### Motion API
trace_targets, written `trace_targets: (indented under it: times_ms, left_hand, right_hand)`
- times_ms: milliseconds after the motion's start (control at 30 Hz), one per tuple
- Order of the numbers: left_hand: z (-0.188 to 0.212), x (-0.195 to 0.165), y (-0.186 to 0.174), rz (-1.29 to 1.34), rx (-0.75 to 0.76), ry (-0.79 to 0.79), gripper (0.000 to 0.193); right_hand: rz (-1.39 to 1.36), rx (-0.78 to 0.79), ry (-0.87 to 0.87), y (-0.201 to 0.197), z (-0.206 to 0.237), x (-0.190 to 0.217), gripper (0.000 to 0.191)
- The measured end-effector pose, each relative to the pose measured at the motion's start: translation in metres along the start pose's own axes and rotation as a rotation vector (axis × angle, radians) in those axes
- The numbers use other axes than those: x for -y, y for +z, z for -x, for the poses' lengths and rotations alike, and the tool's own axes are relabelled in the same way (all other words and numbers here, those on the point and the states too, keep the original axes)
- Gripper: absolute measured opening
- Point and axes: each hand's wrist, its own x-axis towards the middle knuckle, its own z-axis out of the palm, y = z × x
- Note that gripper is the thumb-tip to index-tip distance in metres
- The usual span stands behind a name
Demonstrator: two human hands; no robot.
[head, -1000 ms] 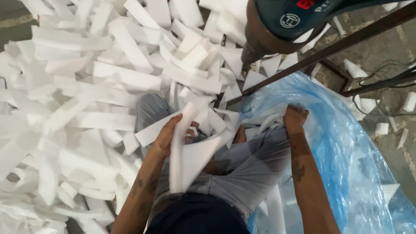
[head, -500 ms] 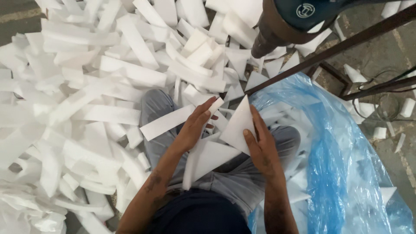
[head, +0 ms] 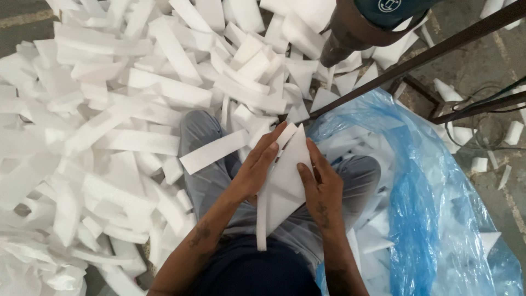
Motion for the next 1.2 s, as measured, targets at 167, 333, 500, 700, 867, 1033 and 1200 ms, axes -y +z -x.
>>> trace_targets:
  times_ms: [167,333,500,700,867,1033,1200]
  left_hand:
    - [0.002,-0.005,0.005,-0.062,-0.017,0.051,0.051]
    - [-0.002,-0.003,0.012,-0.068,-0.009,0.096,0.054]
    - [-0.014,-0.004,0.012,0.093,0.065,-0.113,0.07]
    - [-0.055,-0.012,0.016,0.402,0.11,0.004,0.088]
    - [-0.097,-0.032,0.011,0.397,0.128,0.017,0.099]
    - [-0.127,-0.047,0.006,0.443,0.186,0.09,0.104]
    - [-0.127,-0.046,0.002,0.058,0.134,0.265,0.107]
  right_hand:
    - [0.121,0.025,-0.058,-0.006,0.002,-0.003,0.052]
    - [0.13,0.06,-0.082,-0.01,0.003,-0.007,0.056]
    - [0.051,0.062,-0.06,-0.013,-0.012,-0.023,0.061]
    - [-0.132,0.035,-0.071,-0.014,-0.06,-0.036,0.061]
    - [-0.152,0.009,-0.173,-0.022,-0.103,-0.033,0.06]
    - [-0.07,-0.015,-0.319,-0.03,-0.139,-0.022,0.056]
    - [-0.05,0.006,-0.205,-0.031,-0.13,-0.007,0.062]
